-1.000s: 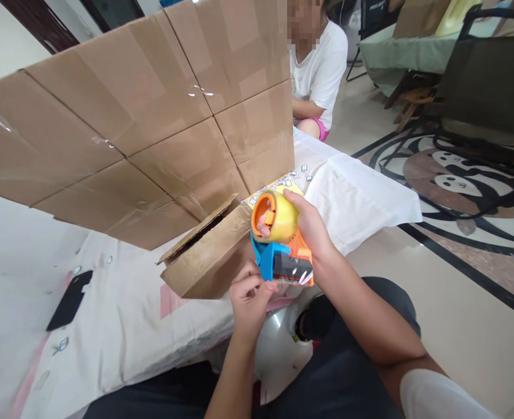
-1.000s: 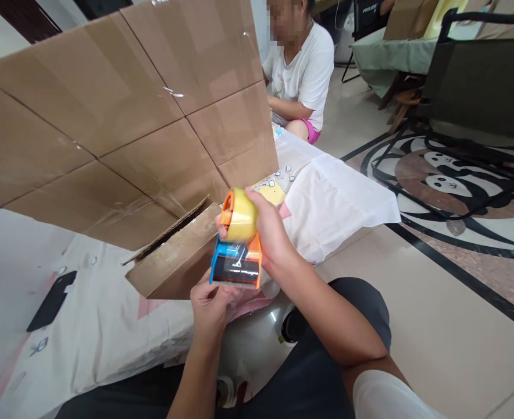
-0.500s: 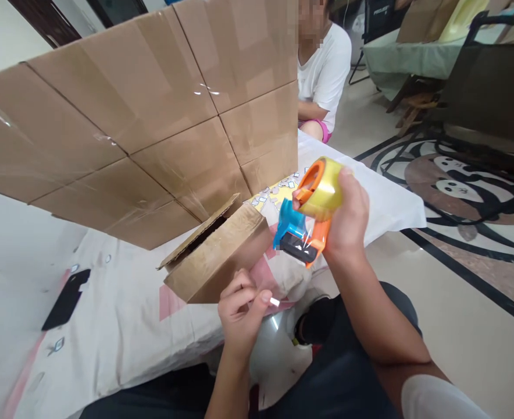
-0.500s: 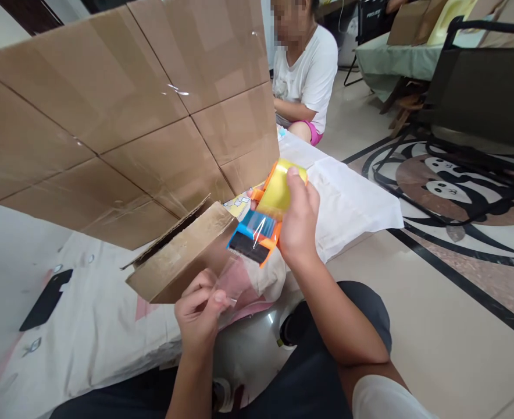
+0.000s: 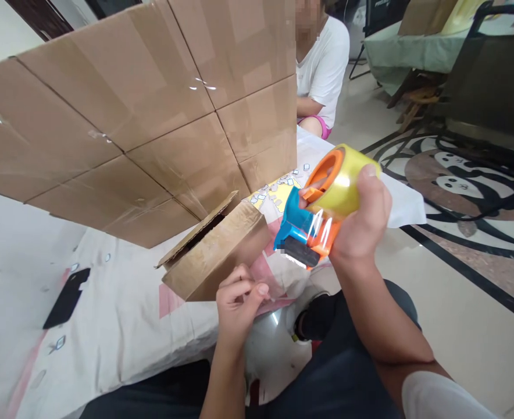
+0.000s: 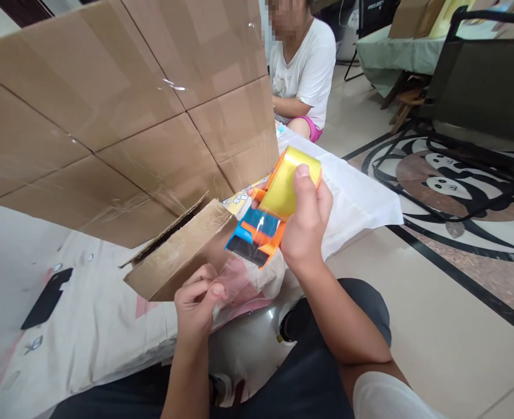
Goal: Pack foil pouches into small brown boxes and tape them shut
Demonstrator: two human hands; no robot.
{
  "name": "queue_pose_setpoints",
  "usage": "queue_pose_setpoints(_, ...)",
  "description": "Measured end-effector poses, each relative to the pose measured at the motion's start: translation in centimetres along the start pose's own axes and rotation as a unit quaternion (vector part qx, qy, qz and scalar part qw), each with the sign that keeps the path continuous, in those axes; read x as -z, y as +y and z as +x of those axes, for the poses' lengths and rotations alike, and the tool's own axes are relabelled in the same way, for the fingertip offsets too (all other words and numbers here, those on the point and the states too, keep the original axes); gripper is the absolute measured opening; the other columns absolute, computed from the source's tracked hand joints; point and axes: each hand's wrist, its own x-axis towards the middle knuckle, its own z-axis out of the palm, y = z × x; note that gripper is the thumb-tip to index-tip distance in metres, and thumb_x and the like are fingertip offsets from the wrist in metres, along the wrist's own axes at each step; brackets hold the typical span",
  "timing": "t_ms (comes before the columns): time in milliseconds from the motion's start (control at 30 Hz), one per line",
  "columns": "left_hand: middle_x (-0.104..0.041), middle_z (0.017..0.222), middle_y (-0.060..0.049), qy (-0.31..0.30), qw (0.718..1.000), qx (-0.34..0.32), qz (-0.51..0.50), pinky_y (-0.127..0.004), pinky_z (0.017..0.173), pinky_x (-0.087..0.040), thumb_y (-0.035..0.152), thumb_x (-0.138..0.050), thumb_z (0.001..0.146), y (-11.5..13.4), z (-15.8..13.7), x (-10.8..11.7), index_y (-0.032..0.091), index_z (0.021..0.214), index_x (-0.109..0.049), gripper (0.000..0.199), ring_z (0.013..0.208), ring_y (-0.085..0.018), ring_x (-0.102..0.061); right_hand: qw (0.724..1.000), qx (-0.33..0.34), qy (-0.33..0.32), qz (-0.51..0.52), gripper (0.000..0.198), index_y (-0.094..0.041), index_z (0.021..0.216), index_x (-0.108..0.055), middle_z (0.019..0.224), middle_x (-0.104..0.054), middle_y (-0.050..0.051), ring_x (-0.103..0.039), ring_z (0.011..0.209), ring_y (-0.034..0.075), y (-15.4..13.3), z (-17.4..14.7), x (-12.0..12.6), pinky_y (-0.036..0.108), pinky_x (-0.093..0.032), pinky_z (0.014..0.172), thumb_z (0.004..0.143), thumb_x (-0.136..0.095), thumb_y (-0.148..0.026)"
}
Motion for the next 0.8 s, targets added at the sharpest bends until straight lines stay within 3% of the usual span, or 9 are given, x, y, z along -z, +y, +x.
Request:
queue_pose_setpoints(267,-0.051,0.059,0.001,0.017,1.0,0.009,0.001,-0.027,0.056,-0.036,0.033,-0.069,0.087,-1.2,0.3,-1.4,0.021,0.059,-0.072,0.03,0.061,-0.013,-0.049,0.989,-0.13,-0.063,-0.008,0.038,-0.027,0.095,-0.061,0.079,-0.068,0.007,-0.07,0.088,0.029,0.1,0.0,0.0,0.042,-0.057,0.062,0.086,-0.054,-0.063)
queue_pose_setpoints(567,-0.051,0.056,0.001,0.046,0.999,0.023,0.001,-0.025,0.053,-0.035,0.043,-0.07,0.085,-2.6,0.6,-2.1,0.02,0.056,-0.072,0.037,0.057,-0.012,-0.047,0.977,-0.184,-0.1,0.039,0.034,-0.026,0.087,-0.06,0.076,-0.067,0.006,-0.069,0.083,0.028,1.5,-0.2,-0.2,0.042,-0.056,0.064,0.084,-0.059,-0.059)
queue_pose_setpoints(800,-0.049,0.055,0.001,0.067,0.997,0.032,-0.017,-0.024,0.052,-0.035,0.045,-0.071,0.083,-3.0,0.7,-2.7,0.019,0.054,-0.07,0.039,0.056,-0.012,-0.047,0.962,-0.245,-0.117,0.023,0.042,-0.025,0.087,-0.059,0.071,-0.064,0.004,-0.065,0.071,0.024,2.3,-0.2,-0.3,0.038,-0.052,0.059,0.081,-0.057,-0.067)
